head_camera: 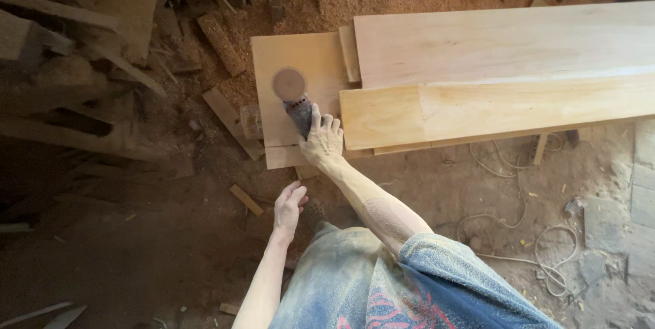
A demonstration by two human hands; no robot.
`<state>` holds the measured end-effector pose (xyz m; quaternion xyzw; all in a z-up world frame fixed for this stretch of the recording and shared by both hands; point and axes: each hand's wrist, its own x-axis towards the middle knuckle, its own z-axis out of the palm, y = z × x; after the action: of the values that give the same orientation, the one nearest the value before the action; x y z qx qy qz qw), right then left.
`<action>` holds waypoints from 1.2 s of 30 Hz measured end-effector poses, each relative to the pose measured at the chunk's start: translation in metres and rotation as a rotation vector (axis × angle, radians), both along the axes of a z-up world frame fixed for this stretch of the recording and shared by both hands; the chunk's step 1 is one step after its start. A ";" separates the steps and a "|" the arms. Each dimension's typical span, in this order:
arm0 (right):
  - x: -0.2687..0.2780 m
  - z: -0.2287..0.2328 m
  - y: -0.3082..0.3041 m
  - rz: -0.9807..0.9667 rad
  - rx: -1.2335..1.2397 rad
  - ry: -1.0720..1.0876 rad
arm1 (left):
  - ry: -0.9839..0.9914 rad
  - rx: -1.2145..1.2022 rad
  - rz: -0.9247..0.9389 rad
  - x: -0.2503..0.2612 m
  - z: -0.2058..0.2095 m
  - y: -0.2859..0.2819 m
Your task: The person sands a large wooden plank using a handheld electric sander, moving it back and forth along the surface. The person flips the plank over and continues sanding the other side.
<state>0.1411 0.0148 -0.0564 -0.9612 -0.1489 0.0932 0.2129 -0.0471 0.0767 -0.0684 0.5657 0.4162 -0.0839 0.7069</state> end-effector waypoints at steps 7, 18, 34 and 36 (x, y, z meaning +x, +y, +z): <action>0.002 0.004 -0.006 -0.026 0.034 0.098 | 0.024 0.007 -0.013 0.003 -0.007 -0.007; -0.006 0.014 0.013 -0.350 0.048 0.184 | 0.037 0.036 0.054 -0.003 -0.007 0.001; -0.012 0.027 -0.034 -0.255 0.283 0.201 | -0.125 0.170 0.039 0.025 -0.004 -0.023; -0.010 0.032 -0.058 -0.268 0.365 0.213 | -0.200 0.371 0.032 0.039 0.002 -0.034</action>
<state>0.1310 -0.0431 -0.0241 -0.9027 -0.0110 0.1365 0.4079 -0.0077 0.0424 -0.0659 0.6852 0.3612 0.0619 0.6294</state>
